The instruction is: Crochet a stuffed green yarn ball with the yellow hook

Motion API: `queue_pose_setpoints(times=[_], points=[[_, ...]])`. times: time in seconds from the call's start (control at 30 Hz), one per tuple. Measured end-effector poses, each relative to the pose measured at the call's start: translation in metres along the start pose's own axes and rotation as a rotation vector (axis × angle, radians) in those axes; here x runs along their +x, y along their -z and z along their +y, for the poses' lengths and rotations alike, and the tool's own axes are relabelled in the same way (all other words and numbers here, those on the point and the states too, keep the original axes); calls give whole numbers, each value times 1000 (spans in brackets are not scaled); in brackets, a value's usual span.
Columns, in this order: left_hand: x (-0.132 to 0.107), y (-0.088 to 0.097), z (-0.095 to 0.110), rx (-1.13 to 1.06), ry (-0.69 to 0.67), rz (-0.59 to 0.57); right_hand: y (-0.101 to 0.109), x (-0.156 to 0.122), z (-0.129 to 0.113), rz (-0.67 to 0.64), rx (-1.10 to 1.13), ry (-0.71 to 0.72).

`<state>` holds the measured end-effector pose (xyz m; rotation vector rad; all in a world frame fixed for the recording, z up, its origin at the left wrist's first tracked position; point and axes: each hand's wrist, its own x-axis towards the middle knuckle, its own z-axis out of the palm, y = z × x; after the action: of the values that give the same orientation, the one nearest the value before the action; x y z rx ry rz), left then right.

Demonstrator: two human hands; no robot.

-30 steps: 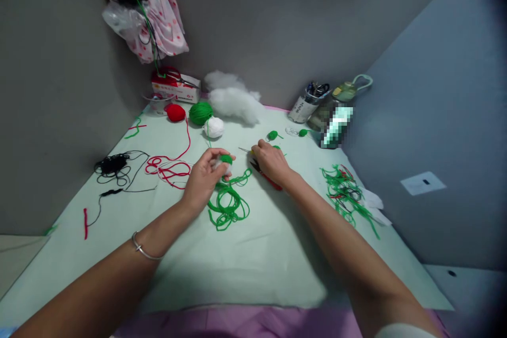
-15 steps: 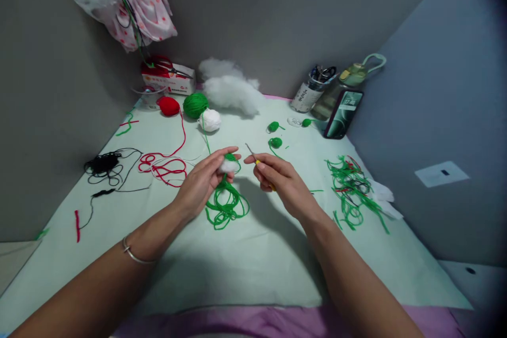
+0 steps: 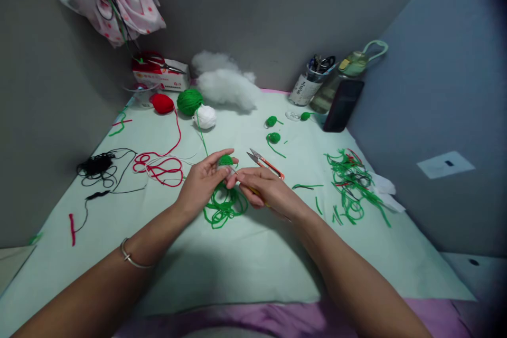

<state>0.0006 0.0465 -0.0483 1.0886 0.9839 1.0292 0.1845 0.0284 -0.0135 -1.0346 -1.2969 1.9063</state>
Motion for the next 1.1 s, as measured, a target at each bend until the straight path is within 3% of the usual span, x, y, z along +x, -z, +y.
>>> queue_pose_setpoints(times=[0.33,0.53,0.63,0.8,0.9,0.97,1.1], points=[[-4,-3,-3,111,-66,-8,3,5,0,32,192,-114],[-4,-8,1,158,-67,-58,-1,9,4,44,272,-73],[-3,-10,4,203,-77,-54,-13,5,6,136,62,46],[-1,-12,5,238,-132,-8,-37,-11,6,321,-555,205],[-3,-11,6,246,-173,17,-41,-16,5,347,-699,241],[-5,-10,6,247,-195,19,-38,-14,3,304,-590,230],[-9,-7,5,231,-301,35,-24,-2,0,10,67,65]])
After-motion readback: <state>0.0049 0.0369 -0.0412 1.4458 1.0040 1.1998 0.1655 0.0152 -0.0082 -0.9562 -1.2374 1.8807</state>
